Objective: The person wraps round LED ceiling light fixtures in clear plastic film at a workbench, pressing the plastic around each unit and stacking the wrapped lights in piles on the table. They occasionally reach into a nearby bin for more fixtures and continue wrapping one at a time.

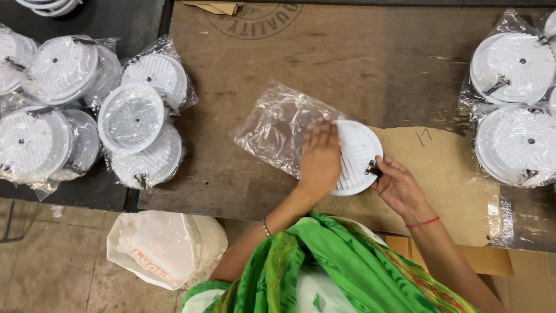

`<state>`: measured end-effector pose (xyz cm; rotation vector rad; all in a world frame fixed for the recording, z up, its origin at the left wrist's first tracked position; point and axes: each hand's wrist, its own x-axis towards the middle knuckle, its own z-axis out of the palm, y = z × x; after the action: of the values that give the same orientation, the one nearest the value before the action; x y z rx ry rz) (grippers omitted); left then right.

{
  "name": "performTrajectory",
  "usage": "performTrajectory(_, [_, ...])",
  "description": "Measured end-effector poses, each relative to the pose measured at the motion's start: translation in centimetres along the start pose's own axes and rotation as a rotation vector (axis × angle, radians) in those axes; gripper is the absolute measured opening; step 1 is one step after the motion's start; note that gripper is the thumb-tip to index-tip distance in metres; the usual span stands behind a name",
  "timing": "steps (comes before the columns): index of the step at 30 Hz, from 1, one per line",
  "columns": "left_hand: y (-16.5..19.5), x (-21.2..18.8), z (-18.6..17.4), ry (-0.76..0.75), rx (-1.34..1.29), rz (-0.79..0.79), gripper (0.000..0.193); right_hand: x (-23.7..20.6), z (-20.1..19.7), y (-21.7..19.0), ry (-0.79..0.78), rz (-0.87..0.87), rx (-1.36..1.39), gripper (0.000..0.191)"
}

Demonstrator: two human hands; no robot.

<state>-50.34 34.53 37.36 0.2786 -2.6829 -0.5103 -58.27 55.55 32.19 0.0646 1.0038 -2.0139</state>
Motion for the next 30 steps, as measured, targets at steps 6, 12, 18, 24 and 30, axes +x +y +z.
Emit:
performTrajectory(6, [3.5, -1.6, 0.1, -0.053, -0.27, 0.067, 0.048, 0.5, 0.1, 2.2, 0.042, 0.0, -0.008, 0.027])
performTrajectory(12, [6.3, -3.8, -1.2, -0.154, -0.391, 0.151, 0.046, 4.1, -1.8, 4.9, 0.118, -0.046, 0.132, 0.036])
performTrajectory(18, [0.8, -4.6, -5.2, -0.465, -0.333, 0.25, 0.102, 6.6, -3.2, 5.7, 0.141, -0.003, 0.073, 0.016])
performTrajectory(24, [-6.1, -2.8, -5.6, -0.41, 0.052, 0.371, 0.131, 7.3, -4.4, 6.9, 0.122, -0.026, 0.073, 0.017])
performTrajectory(30, [-4.7, -1.2, 1.3, -0.32, -0.004, 0.676, 0.095, 7.4, -4.6, 7.1, 0.074, -0.046, 0.035, 0.021])
